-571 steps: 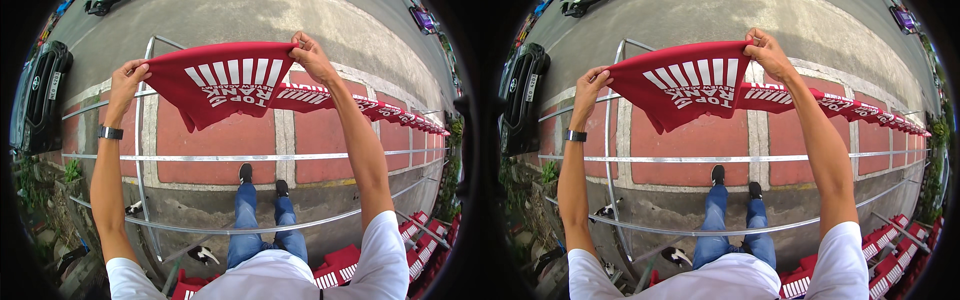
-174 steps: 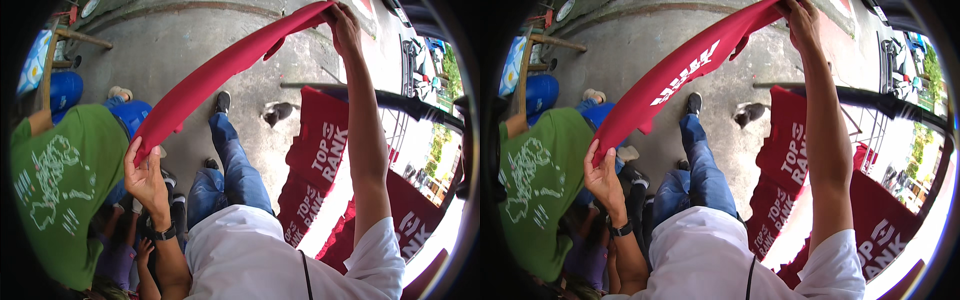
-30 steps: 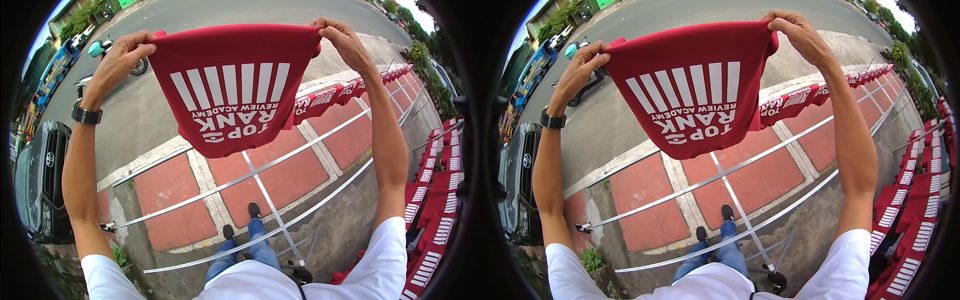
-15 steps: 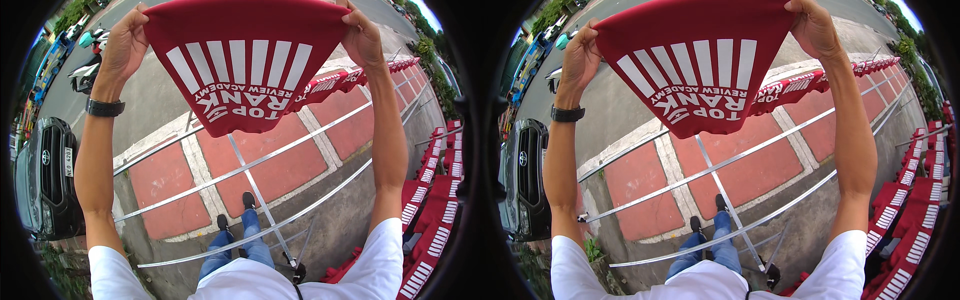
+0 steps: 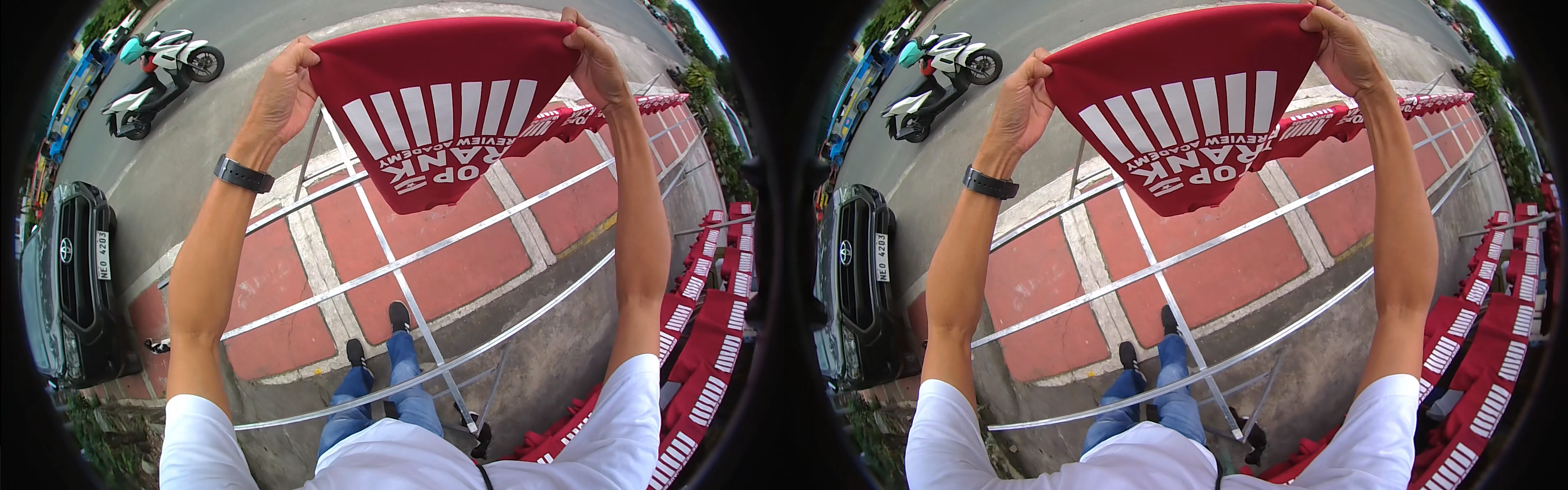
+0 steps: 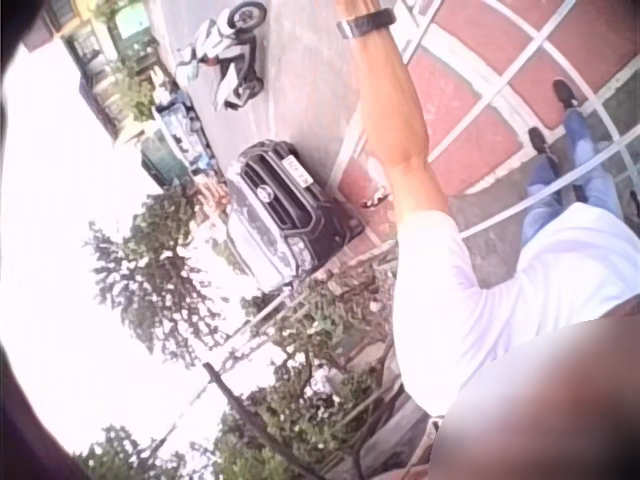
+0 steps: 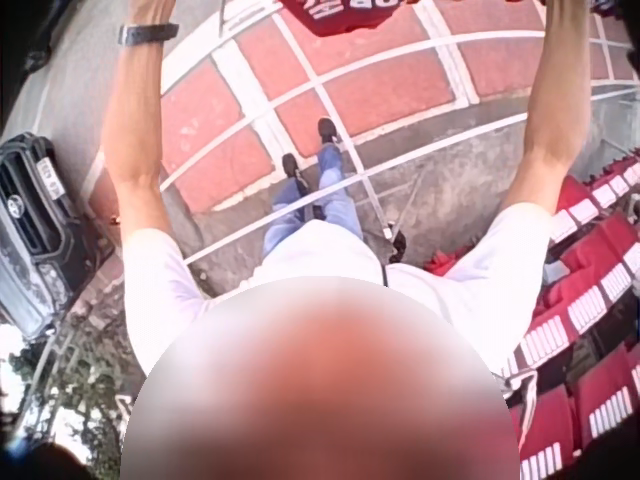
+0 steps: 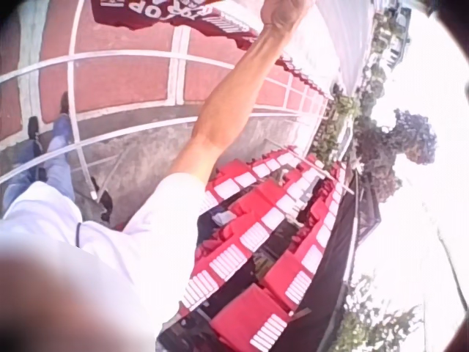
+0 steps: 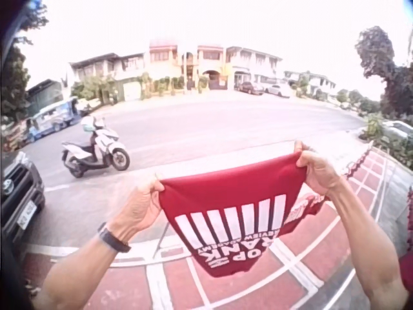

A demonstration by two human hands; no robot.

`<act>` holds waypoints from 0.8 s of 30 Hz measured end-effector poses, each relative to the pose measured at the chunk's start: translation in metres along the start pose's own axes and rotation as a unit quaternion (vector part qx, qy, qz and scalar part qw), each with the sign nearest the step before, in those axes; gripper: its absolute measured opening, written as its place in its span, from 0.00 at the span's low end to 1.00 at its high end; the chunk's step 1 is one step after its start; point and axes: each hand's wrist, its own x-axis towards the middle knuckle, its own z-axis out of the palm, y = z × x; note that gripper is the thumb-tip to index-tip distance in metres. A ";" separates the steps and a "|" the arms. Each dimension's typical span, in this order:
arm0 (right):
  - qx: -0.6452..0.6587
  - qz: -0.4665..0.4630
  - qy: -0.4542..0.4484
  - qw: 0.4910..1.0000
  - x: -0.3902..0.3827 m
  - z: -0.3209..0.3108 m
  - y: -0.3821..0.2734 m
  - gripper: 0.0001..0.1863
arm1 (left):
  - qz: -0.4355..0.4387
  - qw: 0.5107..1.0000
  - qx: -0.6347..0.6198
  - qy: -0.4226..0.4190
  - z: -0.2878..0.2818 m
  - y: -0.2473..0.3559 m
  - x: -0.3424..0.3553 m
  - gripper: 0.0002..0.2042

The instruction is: The person hangs red t-shirts on a metal drying rack, then returns to a work table to lay out a red t-shirt and perform screen printing with a squeegee. The person repeats the process with another t-shirt, smoothing it and applying ink through a screen.

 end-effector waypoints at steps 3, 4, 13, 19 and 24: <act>-0.015 0.041 0.026 0.999 -0.005 -0.005 0.034 0.05 | -0.027 0.999 -0.019 0.032 -0.004 -0.046 -0.008 0.05; -0.010 0.043 0.036 0.998 -0.007 -0.003 0.050 0.07 | -0.043 0.998 -0.024 0.039 -0.008 -0.061 -0.012 0.05; 0.017 0.139 0.038 0.989 -0.023 0.001 0.169 0.08 | -0.156 0.985 -0.048 0.049 -0.049 -0.196 -0.053 0.04; -0.018 0.186 0.063 0.980 -0.039 0.002 0.256 0.08 | -0.197 0.975 -0.004 0.100 -0.069 -0.272 -0.079 0.03; -0.003 0.236 0.067 0.969 -0.056 0.000 0.299 0.08 | -0.195 0.974 0.029 0.111 -0.073 -0.321 -0.093 0.05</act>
